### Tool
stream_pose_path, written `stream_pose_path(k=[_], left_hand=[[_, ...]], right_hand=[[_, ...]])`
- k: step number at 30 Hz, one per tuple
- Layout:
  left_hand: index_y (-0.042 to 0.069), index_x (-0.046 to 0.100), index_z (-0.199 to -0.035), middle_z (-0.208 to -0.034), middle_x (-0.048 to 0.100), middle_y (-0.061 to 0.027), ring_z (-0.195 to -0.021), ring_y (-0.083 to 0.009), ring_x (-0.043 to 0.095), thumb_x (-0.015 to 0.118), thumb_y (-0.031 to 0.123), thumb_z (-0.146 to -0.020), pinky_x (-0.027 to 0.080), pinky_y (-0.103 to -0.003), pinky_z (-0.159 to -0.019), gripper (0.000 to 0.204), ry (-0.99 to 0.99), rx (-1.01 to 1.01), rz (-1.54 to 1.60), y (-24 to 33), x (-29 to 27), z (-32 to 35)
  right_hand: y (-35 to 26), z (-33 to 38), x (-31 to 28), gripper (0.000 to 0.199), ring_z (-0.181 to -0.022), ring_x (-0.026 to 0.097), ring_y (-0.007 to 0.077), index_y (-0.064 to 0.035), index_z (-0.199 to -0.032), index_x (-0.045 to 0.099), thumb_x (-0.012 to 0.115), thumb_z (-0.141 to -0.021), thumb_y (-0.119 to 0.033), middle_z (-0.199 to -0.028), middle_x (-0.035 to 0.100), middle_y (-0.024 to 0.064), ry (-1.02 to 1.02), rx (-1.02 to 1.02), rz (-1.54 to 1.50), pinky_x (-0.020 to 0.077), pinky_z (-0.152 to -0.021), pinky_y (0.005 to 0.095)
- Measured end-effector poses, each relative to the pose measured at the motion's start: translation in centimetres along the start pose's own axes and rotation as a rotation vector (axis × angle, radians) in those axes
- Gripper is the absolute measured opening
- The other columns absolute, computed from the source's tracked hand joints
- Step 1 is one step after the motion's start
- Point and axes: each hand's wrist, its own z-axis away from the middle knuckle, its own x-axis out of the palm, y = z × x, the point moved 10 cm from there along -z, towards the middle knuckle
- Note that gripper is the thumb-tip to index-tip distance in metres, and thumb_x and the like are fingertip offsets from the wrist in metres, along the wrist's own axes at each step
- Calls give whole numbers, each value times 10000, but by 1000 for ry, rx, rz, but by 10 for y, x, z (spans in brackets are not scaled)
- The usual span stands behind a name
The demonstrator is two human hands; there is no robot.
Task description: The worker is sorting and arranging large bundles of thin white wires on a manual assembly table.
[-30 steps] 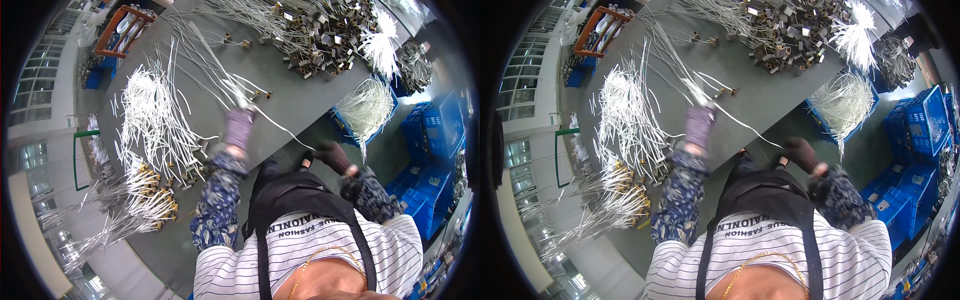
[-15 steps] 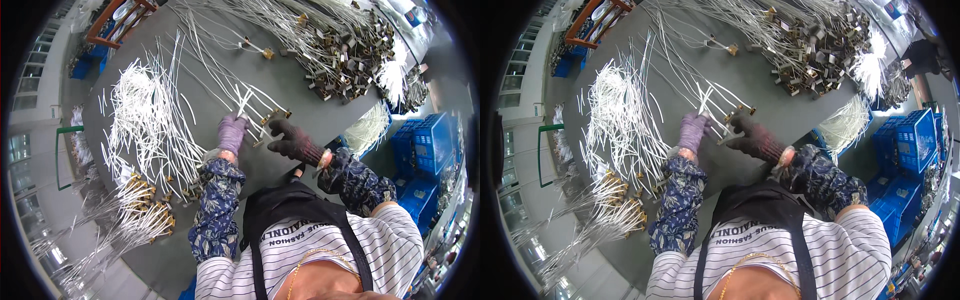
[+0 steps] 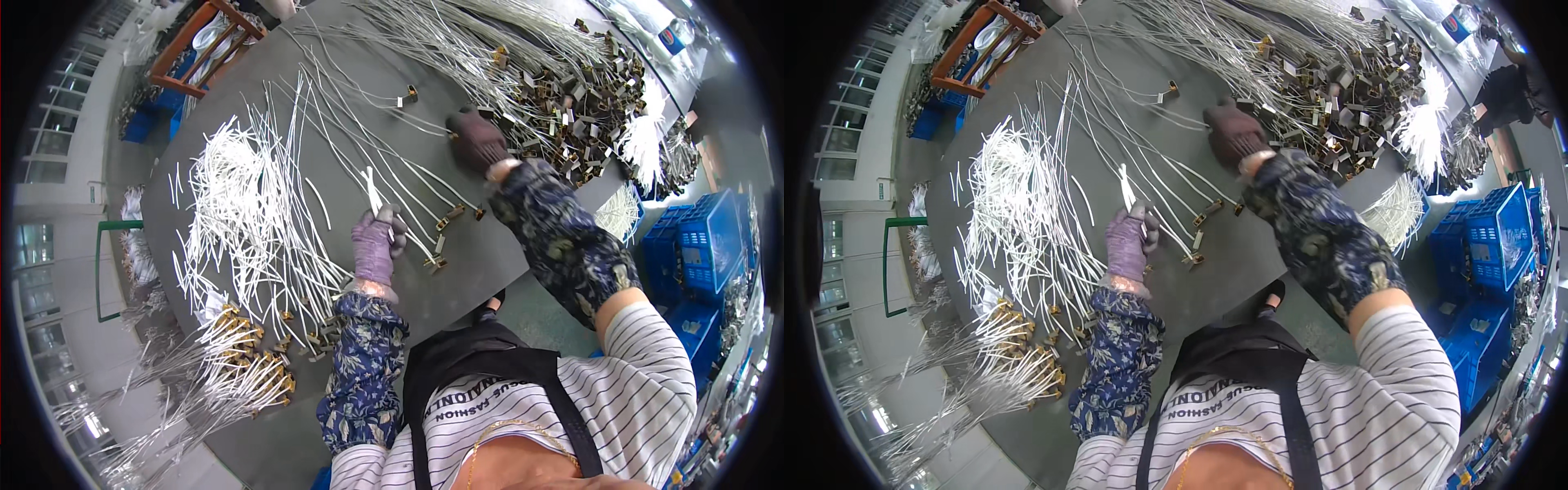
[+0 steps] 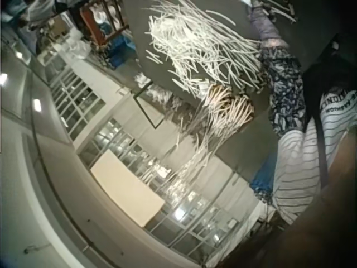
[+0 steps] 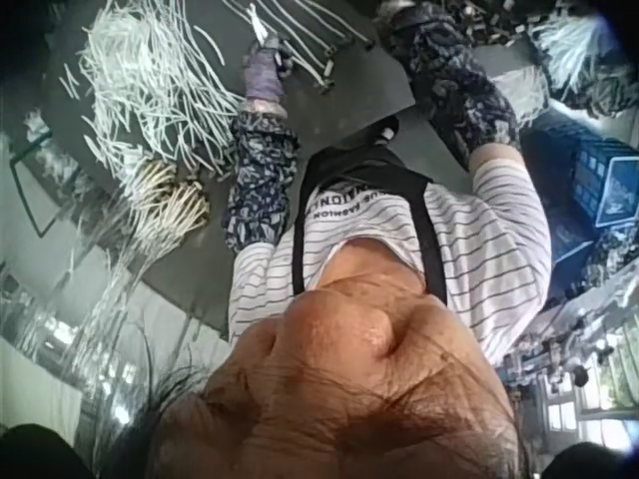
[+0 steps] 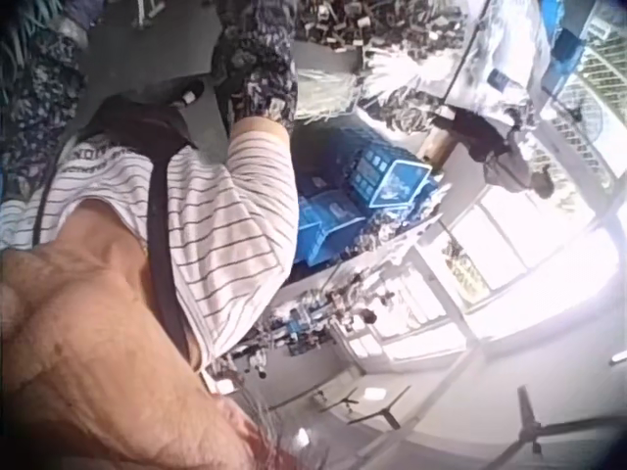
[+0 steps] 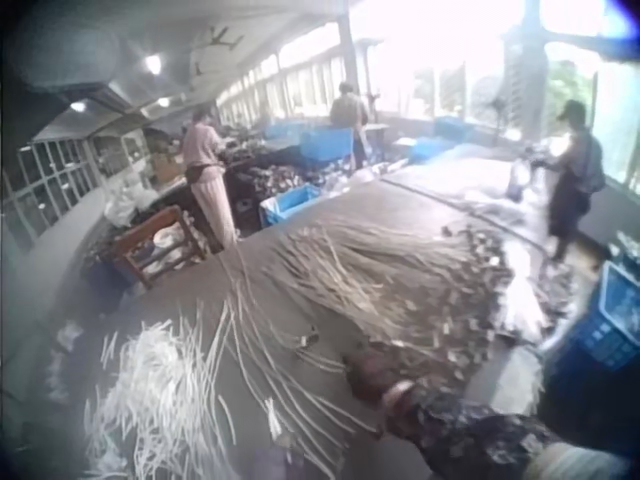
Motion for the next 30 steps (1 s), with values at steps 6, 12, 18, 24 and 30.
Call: stream_pose_path(k=[6, 12, 18, 24, 30], left_hand=[[35, 535, -989, -878, 619, -124, -765, -242, 632, 551, 263, -916, 532, -352, -634, 239, -156, 183, 422, 24, 83, -2], [112, 588, -879, -749, 577, -43, -454, -110, 347, 603, 276, -882, 296, -271, -390, 164, -553, -168, 938, -49, 157, -2], [41, 543, -976, -799, 628, -108, -655, -228, 610, 534, 255, -927, 524, -383, -574, 220, -197, 206, 448, -38, 129, -25], [-13, 533, -953, -830, 632, -178, -654, -263, 636, 531, 215, -921, 578, -401, -575, 231, 60, 459, 355, 62, 75, -20], [17, 471, -982, -852, 633, -222, -702, -349, 655, 481, 246, -942, 590, -479, -619, 233, -78, 443, 461, 97, 78, -5]], right_hand=[[-31, 77, -78, 174, -799, 597, 375, -89, -930, 586, 580, -758, -107, -998, 567, 180, 196, -124, -131, 486, -662, 422], [-24, 234, -52, 260, -618, 563, 277, -63, -881, 626, 645, -814, -313, -641, 551, 111, -375, 102, -722, 462, -588, 395], [92, 462, 3, 289, -557, 497, 124, -14, -724, 628, 640, -803, -292, -647, 583, 55, -497, 722, -788, 409, -512, 299], [124, 577, -12, 317, -522, 457, 121, -22, -674, 600, 646, -774, -319, -560, 496, 31, -485, 1199, -756, 356, -488, 301], [128, 576, -15, 357, -529, 472, 137, -17, -674, 595, 620, -779, -357, -565, 504, 41, -442, 1151, -760, 367, -502, 312]])
